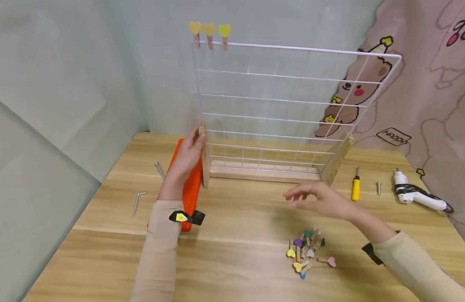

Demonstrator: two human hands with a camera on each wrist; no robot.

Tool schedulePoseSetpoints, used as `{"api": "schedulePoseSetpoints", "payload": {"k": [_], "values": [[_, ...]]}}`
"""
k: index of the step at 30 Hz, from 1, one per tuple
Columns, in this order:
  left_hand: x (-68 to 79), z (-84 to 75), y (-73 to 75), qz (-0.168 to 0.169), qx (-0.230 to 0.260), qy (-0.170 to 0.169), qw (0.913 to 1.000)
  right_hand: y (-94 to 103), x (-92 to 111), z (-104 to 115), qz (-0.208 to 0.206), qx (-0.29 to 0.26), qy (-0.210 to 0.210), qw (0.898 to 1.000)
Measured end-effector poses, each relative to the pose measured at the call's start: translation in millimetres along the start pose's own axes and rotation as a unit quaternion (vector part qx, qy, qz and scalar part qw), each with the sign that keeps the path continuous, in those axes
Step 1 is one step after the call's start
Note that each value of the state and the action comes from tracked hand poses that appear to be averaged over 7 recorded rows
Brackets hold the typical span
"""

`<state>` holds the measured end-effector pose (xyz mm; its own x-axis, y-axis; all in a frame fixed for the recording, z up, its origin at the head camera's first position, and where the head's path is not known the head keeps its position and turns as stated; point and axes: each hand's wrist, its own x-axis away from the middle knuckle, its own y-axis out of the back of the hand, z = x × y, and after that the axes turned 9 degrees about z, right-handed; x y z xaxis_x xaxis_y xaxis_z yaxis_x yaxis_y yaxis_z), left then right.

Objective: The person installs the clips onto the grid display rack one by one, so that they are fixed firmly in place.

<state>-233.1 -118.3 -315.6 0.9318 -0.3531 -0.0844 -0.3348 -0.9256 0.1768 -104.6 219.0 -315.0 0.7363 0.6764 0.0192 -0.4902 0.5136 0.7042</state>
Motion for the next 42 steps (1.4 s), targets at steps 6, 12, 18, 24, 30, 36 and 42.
{"api": "schedulePoseSetpoints", "payload": {"k": [6, 12, 18, 24, 30, 36, 42], "values": [[-0.4, -1.6, 0.1, -0.008, 0.007, 0.016, 0.9998, -30.7, 43.4, -34.4, 0.041, 0.076, 0.013, 0.996], [0.6, -2.0, -0.4, 0.0, 0.003, 0.017, 0.9999, -48.6, 64.2, -51.7, 0.01, 0.092, 0.008, 0.996], [1.4, -0.6, 0.4, -0.004, 0.007, 0.002, 1.0, -59.5, 62.2, -52.9, -0.017, 0.15, -0.051, 0.987], [-0.1, 0.1, -1.3, 0.002, 0.017, 0.0, 0.9999, -61.6, 61.9, -52.7, -0.02, 0.14, -0.062, 0.988], [1.5, -1.4, -2.4, 0.007, 0.024, 0.002, 0.9997, -60.2, 63.7, -53.6, 0.006, 0.041, -0.089, 0.995], [-0.4, 2.3, -2.6, 0.006, 0.03, -0.007, 0.9995, -52.4, 66.8, -53.6, 0.005, -0.023, -0.085, 0.996], [-1.3, 3.5, -1.0, 0.001, 0.022, -0.015, 0.9996, -25.4, 49.8, -33.2, -0.054, -0.011, -0.056, 0.997]]}}
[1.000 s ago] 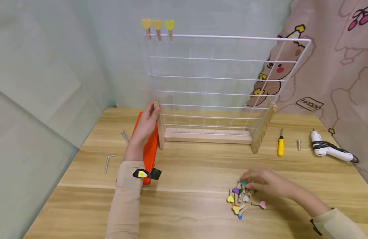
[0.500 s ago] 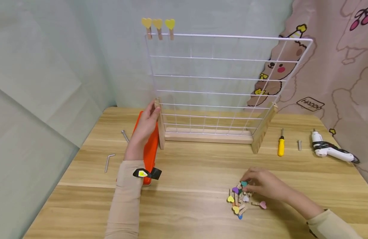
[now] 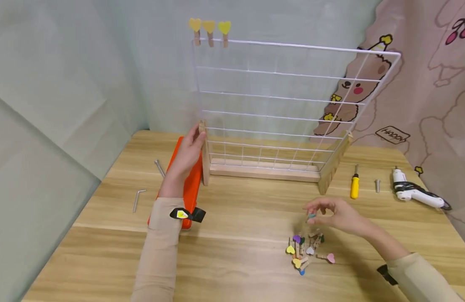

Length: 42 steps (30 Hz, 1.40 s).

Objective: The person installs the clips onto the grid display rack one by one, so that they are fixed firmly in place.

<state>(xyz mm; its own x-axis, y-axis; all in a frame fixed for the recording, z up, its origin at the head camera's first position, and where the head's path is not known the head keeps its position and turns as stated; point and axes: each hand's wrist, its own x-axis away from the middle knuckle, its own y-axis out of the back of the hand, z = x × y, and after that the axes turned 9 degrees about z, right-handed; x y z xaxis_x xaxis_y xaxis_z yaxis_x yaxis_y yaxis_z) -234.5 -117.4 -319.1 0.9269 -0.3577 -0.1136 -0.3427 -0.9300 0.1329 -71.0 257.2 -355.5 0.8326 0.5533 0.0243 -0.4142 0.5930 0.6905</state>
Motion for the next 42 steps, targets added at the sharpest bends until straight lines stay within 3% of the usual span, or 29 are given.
{"api": "schedulePoseSetpoints", "payload": {"k": [4, 6, 11, 17, 22, 25, 32, 36, 42], "values": [[0.3, -2.3, 1.6, -0.002, -0.003, 0.003, 1.0, 25.6, -25.5, 27.5, -0.024, 0.023, 0.029, 0.999], [0.1, -3.6, 1.5, -0.001, -0.002, 0.002, 1.0, 41.2, -41.3, 42.7, -0.04, 0.027, 0.063, 0.997], [-0.1, -5.7, 0.4, -0.006, -0.004, 0.007, 0.9999, 85.5, -81.4, 92.4, -0.086, -0.009, 0.128, 0.988], [-1.5, -4.0, 0.7, -0.014, -0.002, 0.005, 0.9999, 138.9, -119.6, 166.7, -0.155, -0.086, 0.131, 0.975], [-1.8, -3.6, 1.8, -0.013, -0.006, 0.009, 0.9999, 164.1, -146.8, 211.0, -0.2, -0.122, 0.145, 0.961], [-2.0, -5.4, 1.8, -0.007, -0.005, 0.009, 0.9999, 170.7, -161.3, 224.9, -0.217, -0.089, 0.125, 0.964], [-1.4, -5.2, 3.8, -0.011, 0.003, 0.009, 0.9999, 171.7, -197.1, 243.9, -0.236, -0.148, 0.11, 0.954], [-2.4, -2.9, 2.6, -0.012, -0.002, 0.011, 0.9999, 175.6, -206.3, 249.3, -0.233, -0.124, 0.073, 0.962], [-3.8, -1.3, 0.1, -0.016, -0.002, 0.009, 0.9998, 181.8, -212.2, 246.9, -0.214, -0.148, 0.059, 0.964]]}}
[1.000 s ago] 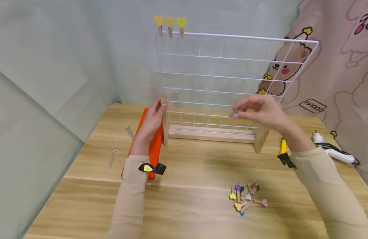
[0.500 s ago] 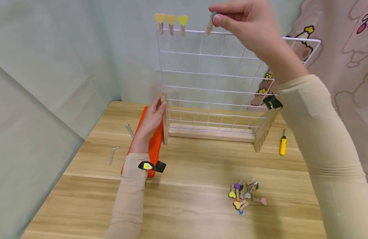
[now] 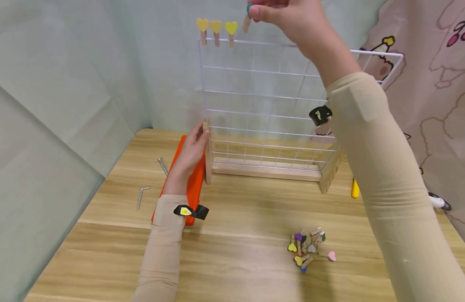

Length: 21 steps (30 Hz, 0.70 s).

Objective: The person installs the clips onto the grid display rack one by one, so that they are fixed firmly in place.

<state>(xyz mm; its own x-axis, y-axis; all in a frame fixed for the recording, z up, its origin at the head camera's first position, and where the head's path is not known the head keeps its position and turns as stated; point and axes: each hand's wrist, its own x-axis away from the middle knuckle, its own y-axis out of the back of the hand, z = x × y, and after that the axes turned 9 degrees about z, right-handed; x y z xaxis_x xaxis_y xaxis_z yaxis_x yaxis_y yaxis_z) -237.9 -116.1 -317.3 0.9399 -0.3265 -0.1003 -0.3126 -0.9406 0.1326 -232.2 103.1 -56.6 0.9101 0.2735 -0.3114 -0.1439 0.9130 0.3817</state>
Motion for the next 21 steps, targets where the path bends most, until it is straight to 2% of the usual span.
{"api": "schedulePoseSetpoints", "payload": {"k": [4, 9, 11, 21], "values": [[0.1, -1.6, -2.0, 0.002, -0.003, 0.003, 1.0, 1.7, 0.8, -3.7, -0.003, 0.014, 0.001, 1.0], [3.0, -3.3, -0.5, 0.006, -0.01, 0.011, 0.9999, -0.4, 4.5, -10.7, 0.002, 0.036, 0.037, 0.999], [4.0, -3.5, 0.4, 0.007, -0.012, 0.012, 0.9998, -1.5, 4.6, -12.5, 0.0, 0.027, 0.052, 0.998], [4.9, -4.1, -2.4, 0.004, -0.007, 0.0, 1.0, -3.7, 3.2, -14.4, -0.003, 0.038, 0.039, 0.999]]}}
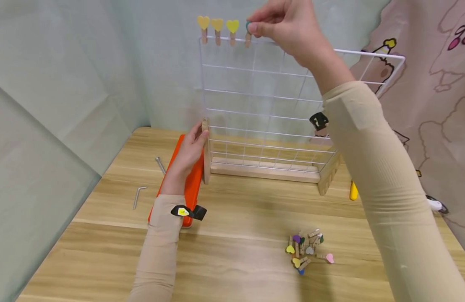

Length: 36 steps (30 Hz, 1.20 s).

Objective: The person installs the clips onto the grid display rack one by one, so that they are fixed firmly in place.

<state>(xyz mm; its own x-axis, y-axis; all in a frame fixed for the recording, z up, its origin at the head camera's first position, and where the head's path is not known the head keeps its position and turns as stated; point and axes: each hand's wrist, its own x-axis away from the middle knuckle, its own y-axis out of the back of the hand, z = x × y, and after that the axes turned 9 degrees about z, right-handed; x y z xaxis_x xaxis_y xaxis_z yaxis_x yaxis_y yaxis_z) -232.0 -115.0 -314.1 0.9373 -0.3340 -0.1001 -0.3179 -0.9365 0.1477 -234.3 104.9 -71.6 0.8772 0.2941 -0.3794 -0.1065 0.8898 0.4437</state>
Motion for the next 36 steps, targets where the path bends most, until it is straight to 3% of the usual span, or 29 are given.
{"api": "schedulePoseSetpoints", "payload": {"k": [11, 16, 21, 24, 27, 31, 36], "values": [[-0.2, -1.3, -0.5, -0.001, 0.005, -0.004, 1.0, -1.5, 5.1, 4.0, 0.008, 0.034, -0.024, 0.999], [1.1, -0.5, -0.8, 0.002, 0.005, 0.0, 1.0, -3.6, 7.6, 2.0, 0.008, 0.052, -0.006, 0.999], [2.5, -0.5, -2.6, 0.005, 0.004, 0.006, 1.0, -3.4, 15.0, -3.5, -0.017, 0.111, 0.055, 0.992], [2.2, -0.9, -3.7, 0.007, 0.007, 0.003, 0.9999, -3.7, 34.3, -6.3, -0.046, 0.134, 0.111, 0.984], [2.3, -2.0, -3.4, 0.009, 0.008, 0.0, 0.9999, -7.4, 64.7, -14.4, -0.044, 0.122, 0.164, 0.978], [2.4, -3.4, -2.7, 0.009, 0.007, -0.002, 0.9999, -12.6, 109.7, -43.7, 0.002, 0.136, 0.159, 0.978], [2.4, -5.4, -2.4, 0.008, 0.016, -0.003, 0.9998, -14.2, 163.8, -119.4, 0.091, 0.221, 0.126, 0.963]]}}
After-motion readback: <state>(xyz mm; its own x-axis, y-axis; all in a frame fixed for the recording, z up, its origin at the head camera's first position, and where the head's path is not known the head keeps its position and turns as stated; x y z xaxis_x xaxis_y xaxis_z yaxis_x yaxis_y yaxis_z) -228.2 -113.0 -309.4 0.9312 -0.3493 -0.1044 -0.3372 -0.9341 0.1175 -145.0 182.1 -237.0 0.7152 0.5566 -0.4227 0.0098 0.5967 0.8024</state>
